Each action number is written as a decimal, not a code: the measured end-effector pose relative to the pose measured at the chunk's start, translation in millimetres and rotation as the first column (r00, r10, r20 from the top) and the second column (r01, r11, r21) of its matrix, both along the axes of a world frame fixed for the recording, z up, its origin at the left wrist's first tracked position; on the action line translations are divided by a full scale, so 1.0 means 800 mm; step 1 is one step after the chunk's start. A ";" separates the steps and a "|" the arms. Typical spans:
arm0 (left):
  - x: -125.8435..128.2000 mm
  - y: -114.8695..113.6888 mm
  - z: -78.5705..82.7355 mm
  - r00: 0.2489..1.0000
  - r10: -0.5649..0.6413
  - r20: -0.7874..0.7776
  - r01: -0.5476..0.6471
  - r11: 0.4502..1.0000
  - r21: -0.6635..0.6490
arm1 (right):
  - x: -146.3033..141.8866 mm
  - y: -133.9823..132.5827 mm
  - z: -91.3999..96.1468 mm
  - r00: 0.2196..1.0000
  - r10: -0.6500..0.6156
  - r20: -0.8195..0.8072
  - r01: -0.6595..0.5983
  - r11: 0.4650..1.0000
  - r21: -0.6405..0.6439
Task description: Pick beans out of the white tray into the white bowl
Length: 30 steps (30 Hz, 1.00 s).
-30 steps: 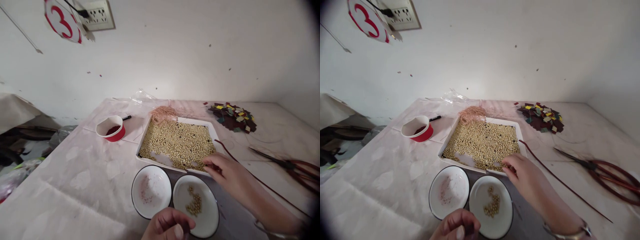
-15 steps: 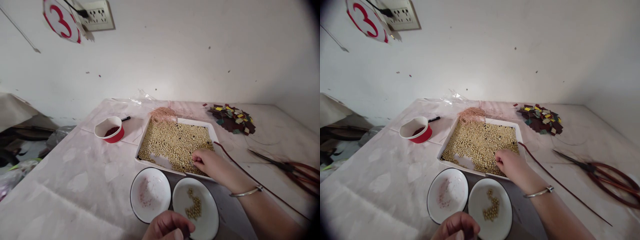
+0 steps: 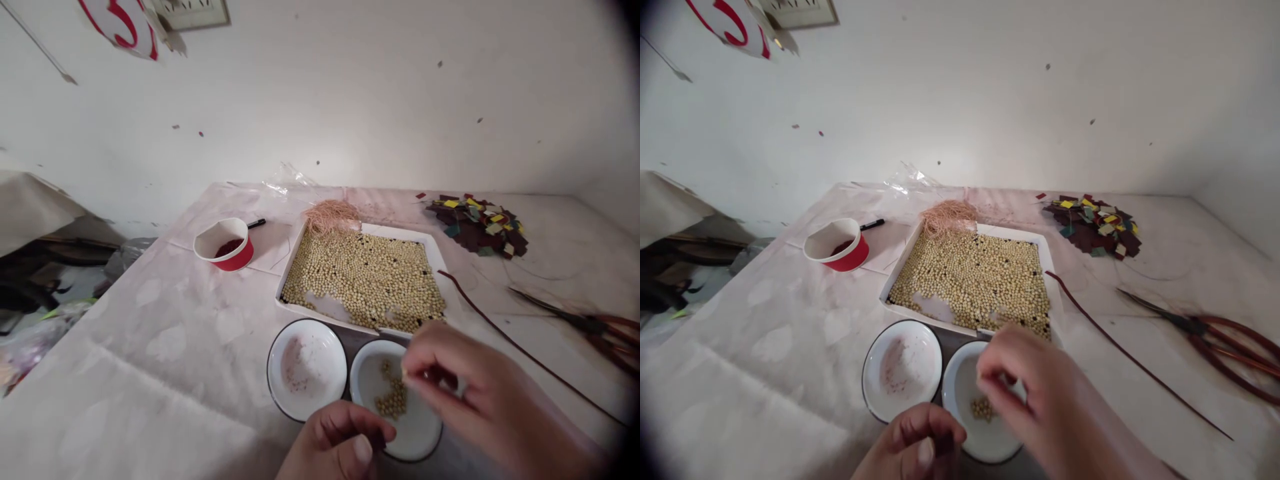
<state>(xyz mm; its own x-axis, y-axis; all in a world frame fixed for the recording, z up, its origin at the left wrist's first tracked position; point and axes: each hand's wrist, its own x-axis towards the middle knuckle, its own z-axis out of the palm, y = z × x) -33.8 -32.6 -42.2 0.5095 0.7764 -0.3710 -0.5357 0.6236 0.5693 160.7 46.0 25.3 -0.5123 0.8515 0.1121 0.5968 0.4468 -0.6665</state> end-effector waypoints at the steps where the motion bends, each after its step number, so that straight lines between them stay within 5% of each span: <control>1: 0.000 0.000 0.002 1.000 0.002 0.003 -0.002 1.000 0.001 | -0.006 -0.013 0.004 0.996 0.085 -0.032 -0.086 0.996 -0.009; 4: -0.001 0.000 0.007 1.000 0.009 0.027 -0.008 1.000 -0.015 | -0.020 -0.036 0.004 0.981 0.185 -0.056 -0.187 0.982 -0.029; 13: 0.001 -0.006 0.005 0.999 0.018 0.042 -0.012 0.991 -0.136 | -0.026 -0.053 -0.014 0.970 0.200 -0.135 -0.195 0.979 0.052; 19: 0.001 -0.005 0.002 0.998 0.029 0.052 -0.027 0.999 -0.042 | -0.024 -0.057 -0.020 0.984 0.160 -0.081 -0.151 0.983 0.107; 24: 0.002 -0.006 0.001 0.999 0.040 0.035 -0.036 0.993 -0.109 | -0.028 -0.059 -0.022 0.985 0.149 -0.083 -0.129 0.971 0.202; 30: 0.003 -0.004 -0.003 1.000 0.024 0.001 -0.024 1.000 -0.018 | -0.005 -0.046 -0.018 0.993 0.121 0.010 -0.122 0.981 0.153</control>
